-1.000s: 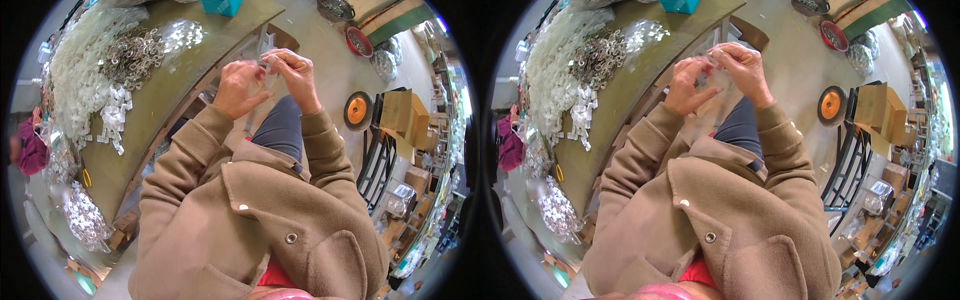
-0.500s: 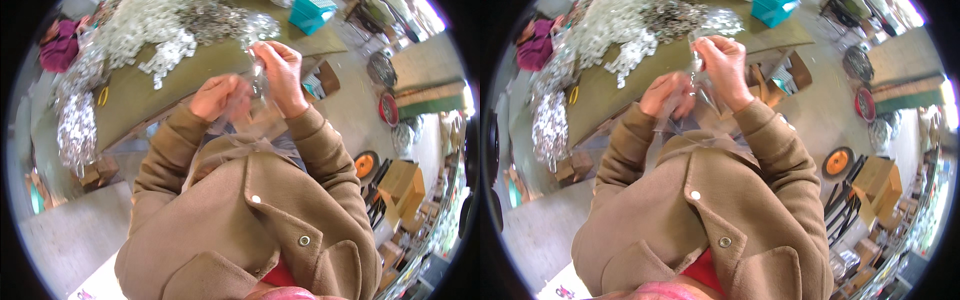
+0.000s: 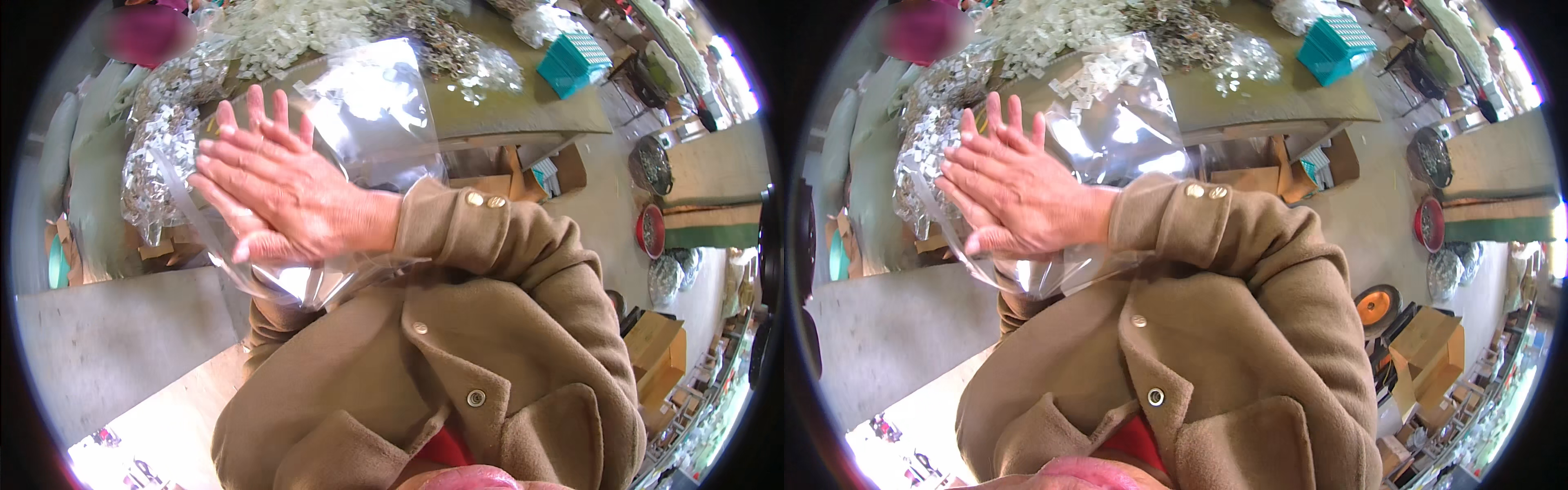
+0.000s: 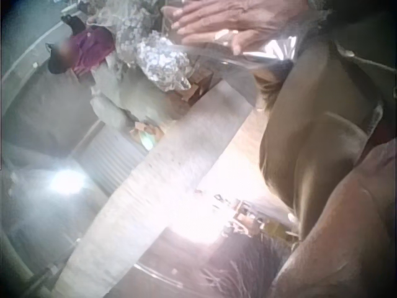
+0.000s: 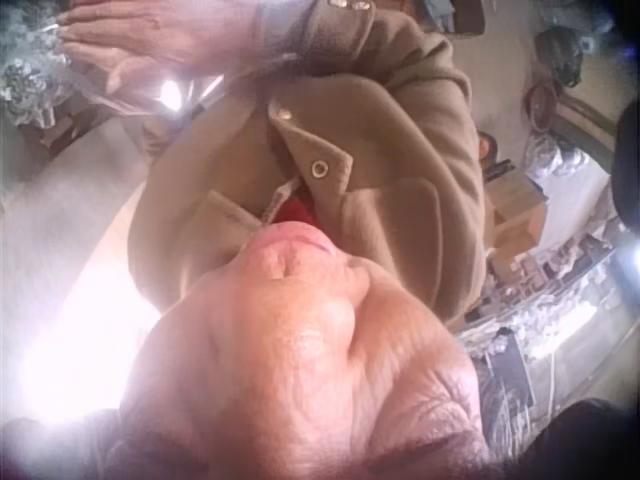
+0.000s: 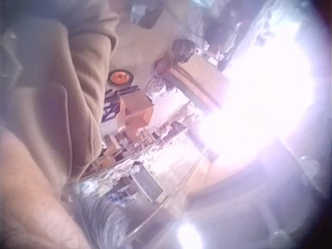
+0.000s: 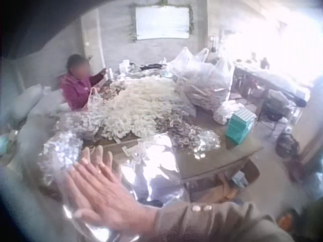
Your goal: The person picks small white plastic pieces and metal fasteners from a table and inserts them into a white plastic tray. They continue placing items into the tray, then transfer the filled tray into a clear plastic bag and place it into a cardboard box under the table.
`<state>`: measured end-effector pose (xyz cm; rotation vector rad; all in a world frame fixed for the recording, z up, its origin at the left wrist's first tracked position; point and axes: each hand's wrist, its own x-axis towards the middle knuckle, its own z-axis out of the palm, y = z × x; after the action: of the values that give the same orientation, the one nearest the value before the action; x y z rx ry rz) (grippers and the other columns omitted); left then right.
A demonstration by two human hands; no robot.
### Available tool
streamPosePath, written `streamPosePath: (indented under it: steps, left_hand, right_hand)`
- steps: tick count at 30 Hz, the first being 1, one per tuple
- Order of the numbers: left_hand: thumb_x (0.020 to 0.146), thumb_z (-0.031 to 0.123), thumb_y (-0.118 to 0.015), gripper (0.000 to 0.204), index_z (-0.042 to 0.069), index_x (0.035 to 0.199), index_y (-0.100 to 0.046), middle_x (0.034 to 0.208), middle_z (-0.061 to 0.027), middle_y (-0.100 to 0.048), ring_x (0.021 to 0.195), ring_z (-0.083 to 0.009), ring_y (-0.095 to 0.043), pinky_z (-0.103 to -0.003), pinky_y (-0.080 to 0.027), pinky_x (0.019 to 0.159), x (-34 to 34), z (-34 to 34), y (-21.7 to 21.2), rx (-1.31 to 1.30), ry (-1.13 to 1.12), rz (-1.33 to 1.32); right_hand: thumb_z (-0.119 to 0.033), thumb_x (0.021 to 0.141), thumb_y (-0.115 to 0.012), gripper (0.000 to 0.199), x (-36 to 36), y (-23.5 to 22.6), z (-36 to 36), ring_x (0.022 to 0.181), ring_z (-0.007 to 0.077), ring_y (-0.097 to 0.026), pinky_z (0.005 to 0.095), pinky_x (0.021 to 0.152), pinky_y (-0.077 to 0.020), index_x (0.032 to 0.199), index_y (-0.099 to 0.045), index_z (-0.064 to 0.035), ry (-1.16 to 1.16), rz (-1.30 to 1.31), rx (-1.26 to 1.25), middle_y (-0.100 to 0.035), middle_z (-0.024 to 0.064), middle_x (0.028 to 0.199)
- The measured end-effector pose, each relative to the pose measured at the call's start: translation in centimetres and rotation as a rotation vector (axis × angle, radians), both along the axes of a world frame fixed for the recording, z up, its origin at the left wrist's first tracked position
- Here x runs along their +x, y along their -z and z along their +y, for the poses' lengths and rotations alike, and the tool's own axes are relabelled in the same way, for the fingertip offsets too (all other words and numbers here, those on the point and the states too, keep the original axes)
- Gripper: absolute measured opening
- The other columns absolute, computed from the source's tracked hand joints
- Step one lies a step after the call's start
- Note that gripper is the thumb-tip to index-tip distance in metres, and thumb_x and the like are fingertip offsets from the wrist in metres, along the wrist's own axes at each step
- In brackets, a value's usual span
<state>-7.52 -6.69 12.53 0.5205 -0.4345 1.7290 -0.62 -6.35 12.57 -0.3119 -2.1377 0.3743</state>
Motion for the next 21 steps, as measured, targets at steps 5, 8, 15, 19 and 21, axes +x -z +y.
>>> streamPosePath:
  steps: [5,8,15,19,21]
  left_hand:
    - [0.094,0.069,-0.031,0.084,0.009,0.152,-0.028,0.157,-0.0114,-0.027,0.144,-0.0305,-0.025,-0.044,-0.02,0.119,-2.0,-1.4,-1.4,-0.409,-0.093,0.342]
    - [0.092,0.072,-0.028,0.09,0.011,0.156,-0.011,0.162,-0.0164,-0.008,0.15,-0.0326,-0.008,-0.054,-0.008,0.119,-4.9,1.2,-1.8,0.011,-0.15,0.078]
    - [0.091,0.075,-0.033,0.097,0.002,0.153,-0.017,0.158,-0.0136,-0.023,0.145,-0.026,-0.024,-0.043,-0.022,0.118,-9.4,-1.5,-3.8,-0.118,-0.145,0.267]
    - [0.1,0.047,-0.046,0.063,-0.001,0.141,-0.041,0.141,-0.0133,-0.048,0.132,-0.0235,-0.045,-0.04,-0.039,0.106,-12.9,-2.8,-5.5,-0.52,-0.637,0.566]
    - [0.101,0.024,-0.054,0.036,-0.001,0.127,-0.058,0.122,-0.0104,-0.064,0.11,-0.0202,-0.061,-0.034,-0.049,0.09,-14.7,-2.9,-5.7,-0.609,-0.689,0.583]
  right_hand:
    - [-0.053,0.089,-0.056,0.072,-2.8,-3.3,5.1,0.138,0.0442,-0.033,0.0592,0.112,-0.0232,0.136,-0.049,0.0014,0.254,0.186,-0.051,-0.043,0.0267,0.143]
    - [-0.051,0.091,-0.054,0.072,-4.5,-3.4,1.3,0.14,0.0451,-0.031,0.0603,0.114,-0.0183,0.139,-0.045,0.0024,0.058,-0.013,-0.124,-0.04,0.027,0.146]
    - [-0.016,0.089,-0.061,0.037,-9.5,-4.6,6.4,0.129,0.0379,-0.048,0.0513,0.11,-0.0323,0.122,-0.059,0.0004,-0.123,0.257,-0.055,-0.057,0.0186,0.13]
    - [-0.015,0.087,-0.064,0.039,-12.5,-6.1,7.8,0.125,0.0379,-0.05,0.049,0.107,-0.0373,0.124,-0.059,-0.0003,-0.216,0.214,0.103,-0.059,0.0168,0.128]
    - [-0.022,0.096,-0.058,0.035,-13.2,-6.8,8.3,0.115,0.0265,-0.058,0.0406,0.103,-0.0423,0.123,-0.061,-0.0008,-0.504,0.252,-0.316,-0.065,0.0144,0.117]
